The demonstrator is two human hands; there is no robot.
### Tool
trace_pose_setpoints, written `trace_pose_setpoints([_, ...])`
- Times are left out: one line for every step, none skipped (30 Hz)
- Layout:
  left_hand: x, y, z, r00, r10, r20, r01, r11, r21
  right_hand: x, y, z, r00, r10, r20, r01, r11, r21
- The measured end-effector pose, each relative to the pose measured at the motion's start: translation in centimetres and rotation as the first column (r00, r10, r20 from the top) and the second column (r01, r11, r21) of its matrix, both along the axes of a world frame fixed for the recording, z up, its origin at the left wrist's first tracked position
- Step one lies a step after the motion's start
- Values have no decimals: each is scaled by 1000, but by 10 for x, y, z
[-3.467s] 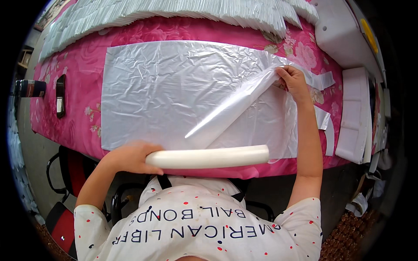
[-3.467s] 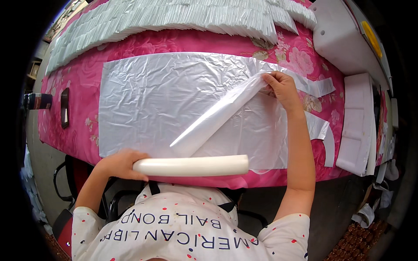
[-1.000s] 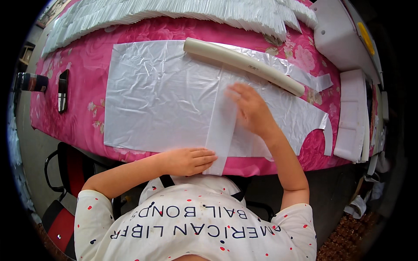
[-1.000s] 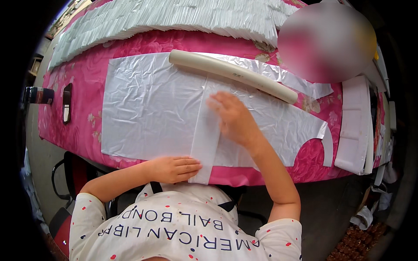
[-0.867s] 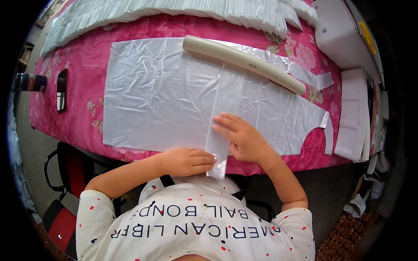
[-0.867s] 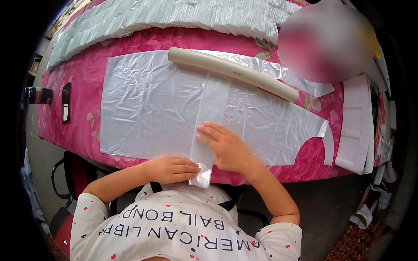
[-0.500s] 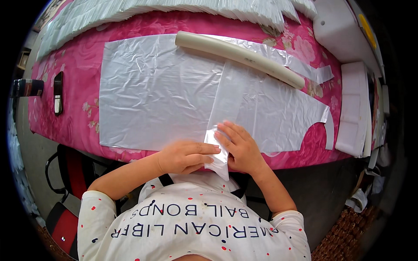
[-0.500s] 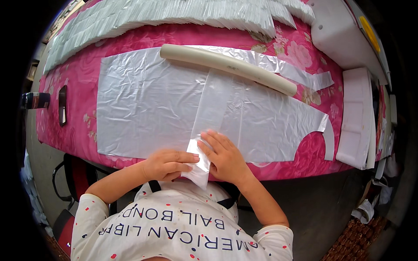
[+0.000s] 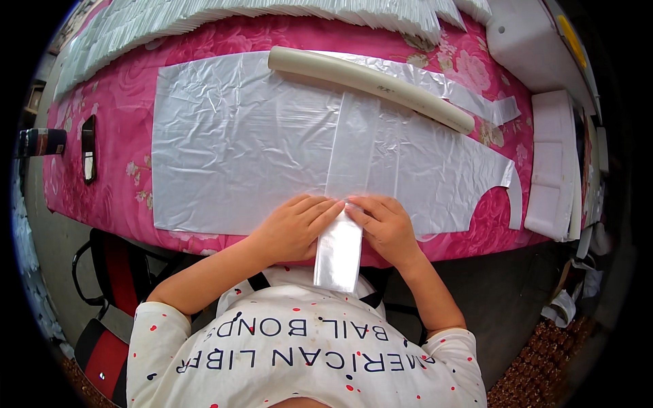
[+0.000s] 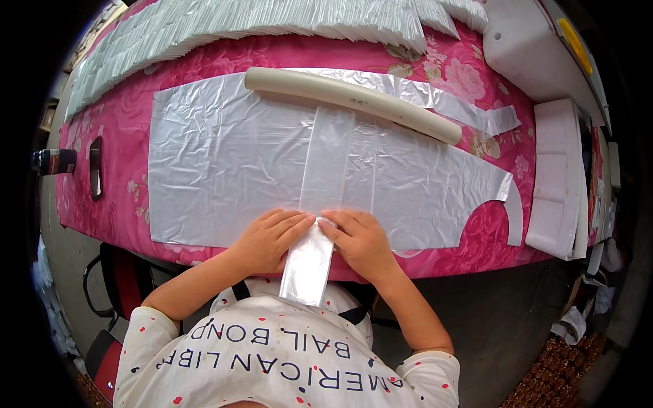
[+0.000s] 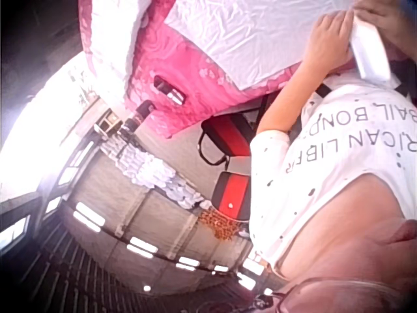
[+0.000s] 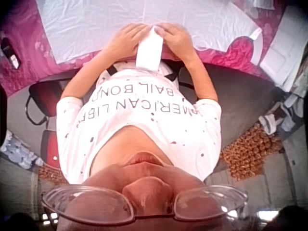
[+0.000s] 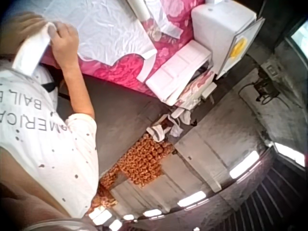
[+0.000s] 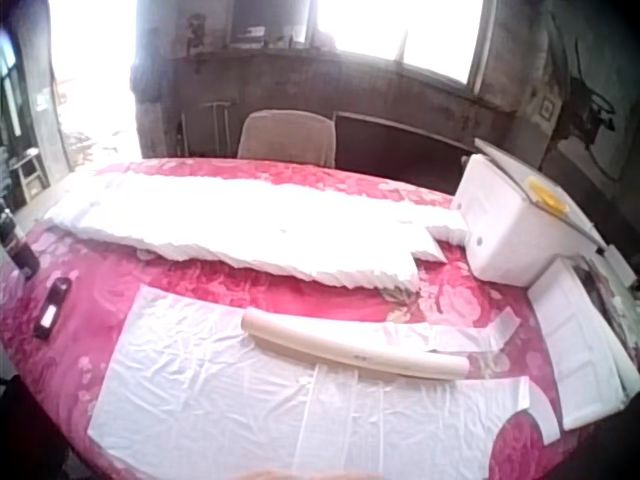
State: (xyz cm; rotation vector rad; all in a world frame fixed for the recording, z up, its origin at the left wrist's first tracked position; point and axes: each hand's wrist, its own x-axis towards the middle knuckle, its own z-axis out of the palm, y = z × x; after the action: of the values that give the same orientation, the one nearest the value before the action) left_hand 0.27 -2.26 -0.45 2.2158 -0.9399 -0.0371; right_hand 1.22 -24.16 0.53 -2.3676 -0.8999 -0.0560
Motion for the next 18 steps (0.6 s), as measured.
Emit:
trace_pose_setpoints([1, -1, 1, 999, 17, -35, -18, 999, -30, 3, -2, 1, 999, -12, -45, 14, 999, 38])
trace_pose_setpoints([2, -1, 2, 995, 39, -94, -43, 998, -43, 4, -3, 2, 996, -25, -90, 32, 997, 73])
trace_pose_setpoints([4, -1, 2, 987, 60, -152, -69, 996, -54, 6, -2, 4, 987, -58, -150, 76, 990, 118])
trace_pose_setpoints([6, -1, 2, 974, 80, -210, -96, 993, -63, 8, 0, 5, 973, -88, -211, 123, 979, 160])
trace_pose_setpoints([10, -2, 8, 938, 108, -330, -145, 985, -91, 9, 1, 5, 955, -115, -273, 172, 965, 198])
trace_pose_setpoints([15, -5, 14, 864, 153, -480, -256, 954, -156, 11, 4, 4, 912, -193, -363, 274, 943, 187])
trace_pose_setpoints([20, -8, 20, 764, 176, -621, -371, 907, -200, 14, 7, 9, 795, -285, -536, 395, 913, 100])
trace_pose_setpoints([24, -10, 22, 643, 176, -745, -487, 845, -220, 19, 11, 16, 638, -364, -679, 490, 872, -7])
trace_pose_setpoints([24, -8, 15, 759, 261, -597, -470, 854, -224, 23, 12, 14, 618, -368, -695, 515, 857, 4])
trace_pose_setpoints([24, -8, 16, 852, 276, -445, -397, 895, -205, 26, 14, 11, 597, -371, -711, 540, 842, 14])
trace_pose_setpoints([24, -7, 15, 920, 273, -281, -328, 929, -171, 29, 15, 9, 575, -372, -728, 563, 826, 23])
trace_pose_setpoints([24, -6, 15, 962, 251, -111, -264, 957, -123, 33, 16, 10, 538, -362, -761, 573, 819, 15])
trace_pose_setpoints([22, -10, 13, 975, 209, -74, -212, 977, -30, 36, 16, 13, 500, -352, -791, 583, 813, 7])
trace_pose_setpoints([20, -18, 11, 985, 165, -42, -162, 985, 66, 38, 16, 15, 461, -339, -820, 591, 807, -1])
trace_pose_setpoints([17, -24, 8, 993, 116, -14, -113, 980, 162, 38, 15, 13, 450, -331, -830, 592, 806, 0])
trace_pose_setpoints([15, -26, 5, 993, 118, -18, -111, 972, 205, 39, 14, 11, 439, -322, -839, 593, 805, 1])
trace_pose_setpoints([14, -29, 3, 993, 118, -20, -109, 963, 247, 39, 13, 9, 428, -314, -848, 595, 804, 3])
trace_pose_setpoints([13, -31, 0, 993, 118, -23, -106, 951, 289, 40, 12, 9, 425, -311, -850, 595, 803, 4])
